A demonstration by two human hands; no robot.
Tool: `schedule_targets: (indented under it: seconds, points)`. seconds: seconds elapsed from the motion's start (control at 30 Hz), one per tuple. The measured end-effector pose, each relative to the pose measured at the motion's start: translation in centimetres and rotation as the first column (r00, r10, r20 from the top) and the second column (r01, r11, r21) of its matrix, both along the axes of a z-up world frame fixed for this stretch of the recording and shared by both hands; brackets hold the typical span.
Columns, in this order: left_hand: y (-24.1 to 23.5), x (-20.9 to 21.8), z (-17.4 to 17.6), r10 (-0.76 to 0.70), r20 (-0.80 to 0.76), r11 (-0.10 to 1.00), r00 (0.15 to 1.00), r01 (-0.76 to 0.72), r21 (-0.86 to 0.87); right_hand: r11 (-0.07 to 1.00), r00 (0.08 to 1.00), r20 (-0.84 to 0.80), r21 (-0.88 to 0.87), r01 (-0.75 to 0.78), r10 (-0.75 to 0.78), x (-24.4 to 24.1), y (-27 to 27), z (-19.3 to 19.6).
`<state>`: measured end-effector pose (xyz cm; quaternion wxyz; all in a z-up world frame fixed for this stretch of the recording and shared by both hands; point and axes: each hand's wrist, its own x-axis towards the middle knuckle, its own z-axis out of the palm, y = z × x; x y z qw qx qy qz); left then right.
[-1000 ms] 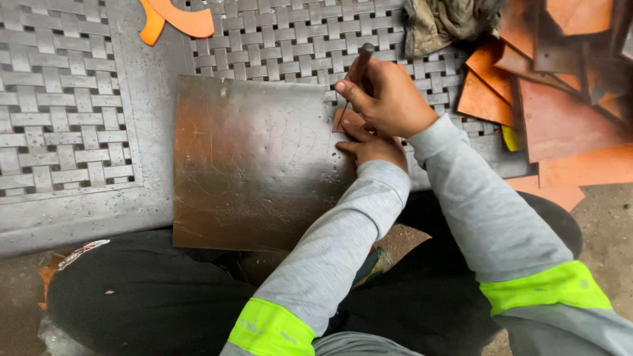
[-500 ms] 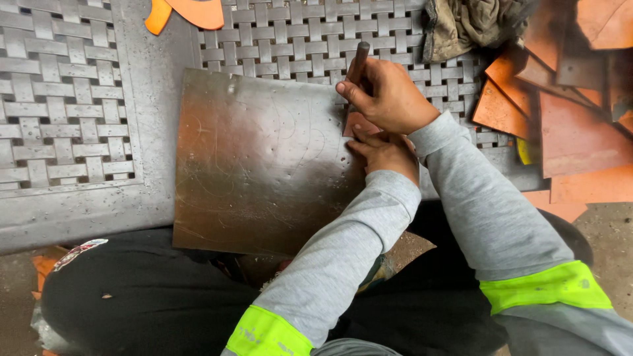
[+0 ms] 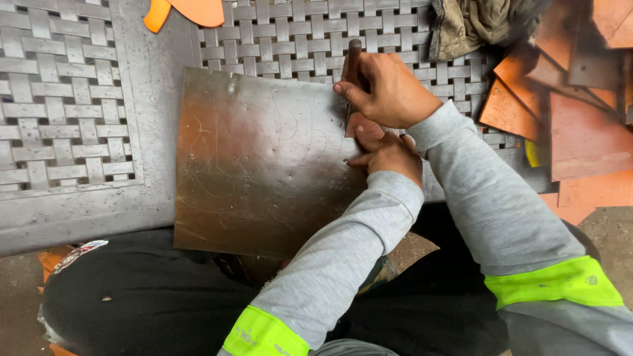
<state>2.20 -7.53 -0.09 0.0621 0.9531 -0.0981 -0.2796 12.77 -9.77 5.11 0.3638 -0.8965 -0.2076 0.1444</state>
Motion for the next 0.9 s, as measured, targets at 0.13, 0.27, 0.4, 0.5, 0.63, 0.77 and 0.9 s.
schedule_targets:
  seconds: [0.13, 0.27, 0.4, 0.5, 0.63, 0.77, 0.9]
  points:
    - [0.2, -0.6, -0.5, 0.114, 0.007, 0.993, 0.993, -0.114, -0.028, 0.999, 0.989, 0.146, 0.038, -0.028, 0.023, 0.4, -0.4, 0.4]
    - [0.6, -1.5, -1.2, 0.084, 0.158, 0.996, 0.984, -0.086, 0.007, 0.995, 0.956, 0.278, 0.062, 0.078, -0.093, -0.4, -1.5, 1.1]
    - [1.4, -2.3, -2.1, 0.094, 0.408, 0.99, 0.908, -0.043, -0.131, 0.917, 0.925, 0.249, 0.352, 0.188, -0.285, -3.7, -6.0, 2.8]
    - [2.8, -2.6, -2.3, 0.098, 0.447, 0.986, 0.889, -0.025, -0.166, 0.81, 0.908, 0.088, 0.493, 0.319, -0.41, -7.8, -8.6, 3.4]
    - [4.7, -2.6, -0.9, 0.127, 0.388, 0.971, 0.913, -0.034, -0.236, 0.688, 0.814, 0.03, 0.553, 0.47, -0.581, -12.9, -9.8, 2.4]
    - [6.3, -1.5, 1.8, 0.022, 0.287, 0.991, 0.958, 0.016, -0.131, 0.565, 0.776, -0.145, 0.606, 0.56, -0.615, -17.4, -9.1, 1.3]
    - [8.1, -1.6, 3.7, 0.08, 0.099, 0.976, 0.992, -0.058, -0.209, 0.7, 0.866, -0.106, 0.545, 0.461, -0.488, -19.0, -7.3, 0.8]
